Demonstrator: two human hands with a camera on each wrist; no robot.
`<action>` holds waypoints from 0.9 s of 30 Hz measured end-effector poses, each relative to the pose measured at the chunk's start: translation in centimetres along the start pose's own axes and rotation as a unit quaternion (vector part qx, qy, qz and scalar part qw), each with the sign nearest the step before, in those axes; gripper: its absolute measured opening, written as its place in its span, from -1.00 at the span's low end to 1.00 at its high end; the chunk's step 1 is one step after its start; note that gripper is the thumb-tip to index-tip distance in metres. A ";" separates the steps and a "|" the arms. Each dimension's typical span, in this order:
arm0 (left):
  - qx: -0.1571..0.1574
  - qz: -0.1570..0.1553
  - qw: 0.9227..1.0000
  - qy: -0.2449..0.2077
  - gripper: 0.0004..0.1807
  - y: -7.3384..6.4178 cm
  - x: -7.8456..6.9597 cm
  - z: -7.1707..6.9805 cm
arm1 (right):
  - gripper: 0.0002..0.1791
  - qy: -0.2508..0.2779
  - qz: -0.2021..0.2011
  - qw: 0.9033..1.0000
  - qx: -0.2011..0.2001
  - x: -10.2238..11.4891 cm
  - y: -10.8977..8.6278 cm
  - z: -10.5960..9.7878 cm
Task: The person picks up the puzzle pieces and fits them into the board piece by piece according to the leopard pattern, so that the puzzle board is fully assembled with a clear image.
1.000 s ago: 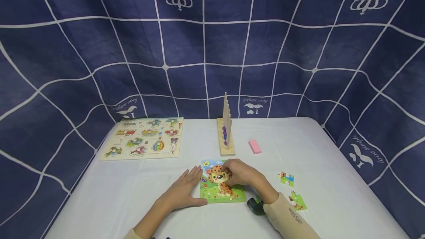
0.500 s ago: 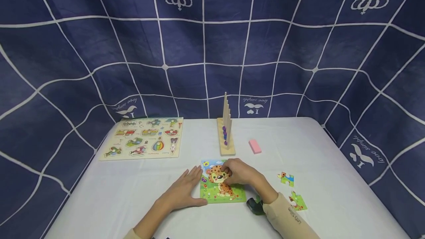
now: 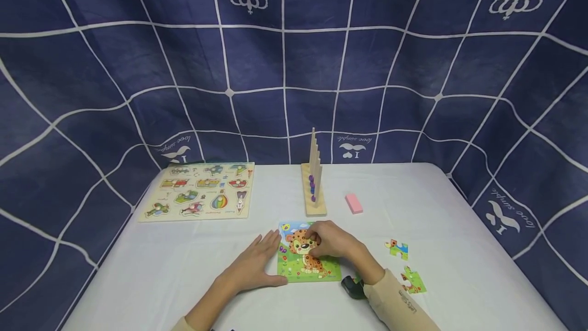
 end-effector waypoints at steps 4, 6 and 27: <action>-0.005 0.003 1.000 -0.002 0.22 0.0 0.0 0.0 | -0.58 0.007 0.002 1.000 -0.001 0.1 -0.1 -0.1; -0.010 0.007 1.000 0.000 0.22 0.0 0.1 0.0 | -0.56 0.012 0.004 1.000 0.000 0.1 -0.2 -0.1; -0.016 0.007 1.000 -0.004 0.24 0.0 0.0 0.0 | -0.54 0.069 -0.014 0.997 -0.025 -1.5 -2.6 -2.9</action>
Point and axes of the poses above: each hand's wrist, its own y-axis towards the middle knuckle, its own z-axis out of the palm, x = y × z, the point moved 3 cm from there along y, towards the middle knuckle, and after that the axes turned 13 degrees about -x, right-handed, at the moved point
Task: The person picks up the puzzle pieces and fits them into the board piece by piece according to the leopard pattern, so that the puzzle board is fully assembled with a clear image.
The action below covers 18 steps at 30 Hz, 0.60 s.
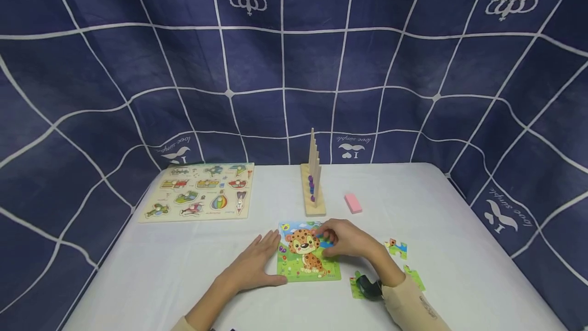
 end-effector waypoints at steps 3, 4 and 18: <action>0.002 -0.005 1.000 -0.002 0.24 -0.1 -0.1 0.0 | -0.53 -0.006 0.002 1.000 -0.009 -0.4 -0.9 -0.5; 0.003 -0.005 1.000 -0.002 0.24 0.0 -0.1 0.0 | -0.53 -0.010 0.004 1.000 -0.012 -0.6 -1.2 -0.8; 0.009 -0.009 1.000 -0.002 0.23 0.0 -0.2 -0.2 | -0.46 -0.059 0.078 0.993 -0.073 -4.2 -6.1 -5.4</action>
Point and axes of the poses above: each hand's wrist, its own y-axis towards the middle knuckle, its own z-axis out of the palm, x = y × z, the point moved 3 cm from there along y, towards the middle knuckle, and after that the axes turned 13 degrees about -x, right-handed, at the moved point
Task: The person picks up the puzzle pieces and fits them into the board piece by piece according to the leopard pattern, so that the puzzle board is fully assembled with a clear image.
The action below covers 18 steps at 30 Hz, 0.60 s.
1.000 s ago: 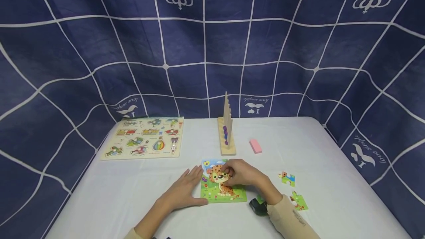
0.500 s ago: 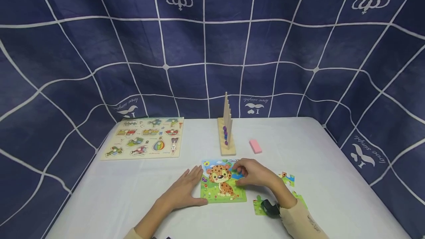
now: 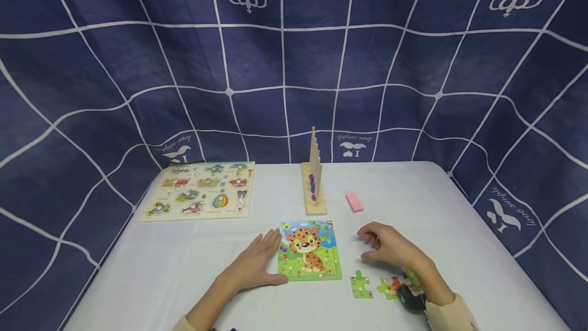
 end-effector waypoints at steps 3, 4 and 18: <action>0.000 0.000 1.000 -0.002 0.22 0.0 0.0 0.0 | -0.47 -0.006 0.014 1.000 -0.010 -1.2 -0.8 -0.9; 0.001 -0.001 1.000 -0.003 0.22 0.0 -0.1 0.0 | -0.47 -0.006 0.017 1.000 -0.015 -1.6 -1.1 -1.2; -0.006 0.000 1.000 -0.011 0.23 0.0 0.2 0.0 | -0.37 -0.039 0.097 0.993 -0.046 -6.4 -3.3 -4.1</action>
Point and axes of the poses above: each hand's wrist, its own y-axis towards the middle knuckle, its own z-axis out of the palm, x = y × z, the point moved 3 cm from there along y, towards the middle knuckle, and after that the axes turned 13 degrees about -x, right-handed, at the moved point
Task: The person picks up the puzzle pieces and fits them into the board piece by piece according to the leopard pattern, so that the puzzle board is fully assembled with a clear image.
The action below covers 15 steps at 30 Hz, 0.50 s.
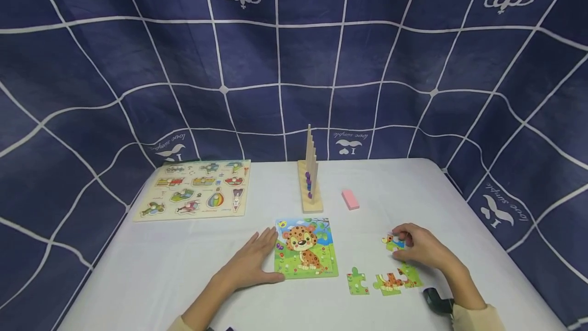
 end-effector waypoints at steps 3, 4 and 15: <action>0.001 0.000 1.000 0.002 0.23 0.0 0.0 0.0 | -0.32 -0.014 0.018 1.000 0.005 -0.6 -0.2 0.0; 0.001 -0.001 1.000 0.003 0.23 0.0 0.0 0.0 | -0.31 -0.018 0.022 1.000 0.008 -0.8 -0.2 0.0; 0.006 -0.006 1.000 0.002 0.23 0.1 0.0 0.0 | -0.39 -0.023 0.057 0.998 0.005 -1.9 -0.2 0.0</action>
Point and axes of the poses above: each hand's wrist, its own y-axis towards the middle knuckle, its own z-axis out of the palm, x = y × z, the point moved 3 cm from there along y, towards the middle knuckle, and after that the axes turned 13 degrees about -x, right-handed, at the moved point
